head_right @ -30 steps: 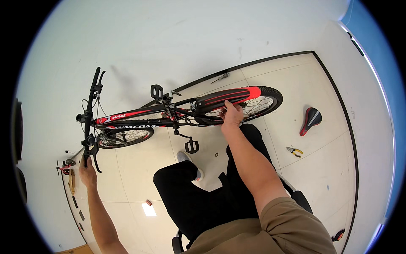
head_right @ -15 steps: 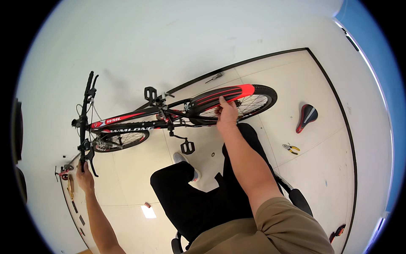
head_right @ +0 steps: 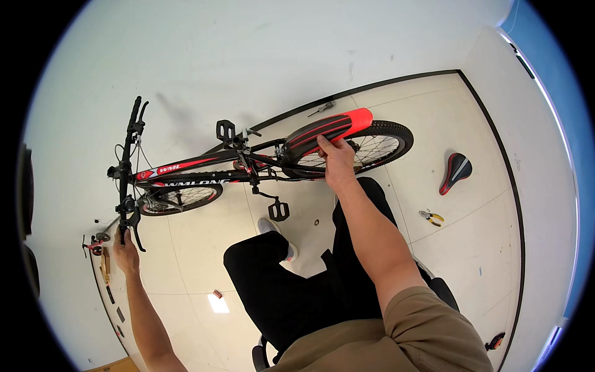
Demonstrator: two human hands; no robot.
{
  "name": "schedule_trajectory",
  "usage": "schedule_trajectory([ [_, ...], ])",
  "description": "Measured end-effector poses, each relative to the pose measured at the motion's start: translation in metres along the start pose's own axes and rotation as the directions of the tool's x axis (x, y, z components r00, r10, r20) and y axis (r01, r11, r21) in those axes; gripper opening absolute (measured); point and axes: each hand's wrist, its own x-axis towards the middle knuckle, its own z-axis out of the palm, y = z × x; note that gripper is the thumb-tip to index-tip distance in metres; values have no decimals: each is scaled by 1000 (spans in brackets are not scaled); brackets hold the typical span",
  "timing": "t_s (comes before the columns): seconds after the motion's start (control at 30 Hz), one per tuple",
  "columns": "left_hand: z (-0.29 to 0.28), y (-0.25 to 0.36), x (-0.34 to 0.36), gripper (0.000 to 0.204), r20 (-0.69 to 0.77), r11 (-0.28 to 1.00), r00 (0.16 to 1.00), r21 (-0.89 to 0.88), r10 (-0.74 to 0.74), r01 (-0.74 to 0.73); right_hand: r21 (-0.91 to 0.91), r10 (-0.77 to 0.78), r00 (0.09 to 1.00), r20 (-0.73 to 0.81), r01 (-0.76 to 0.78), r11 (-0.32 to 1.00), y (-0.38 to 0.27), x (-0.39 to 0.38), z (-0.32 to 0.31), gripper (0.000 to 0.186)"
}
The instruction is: The person adjusts the handlebars and rear wheel of a bicycle, then sits on a chair to work on the rear derailleur and chain. The person uses hands to manipulate the chain and derailleur components.
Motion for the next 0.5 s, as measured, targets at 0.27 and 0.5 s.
schedule_trajectory([
  [0.27,32,14,11,41,6,999,999,-13,45,-45,75,14,955,-295,9,997,-3,11,-31,10],
  [0.5,10,-6,-5,38,-8,1000,1000,-5,19,-19,63,344,851,-396,-348,935,24,5,-35,5],
])
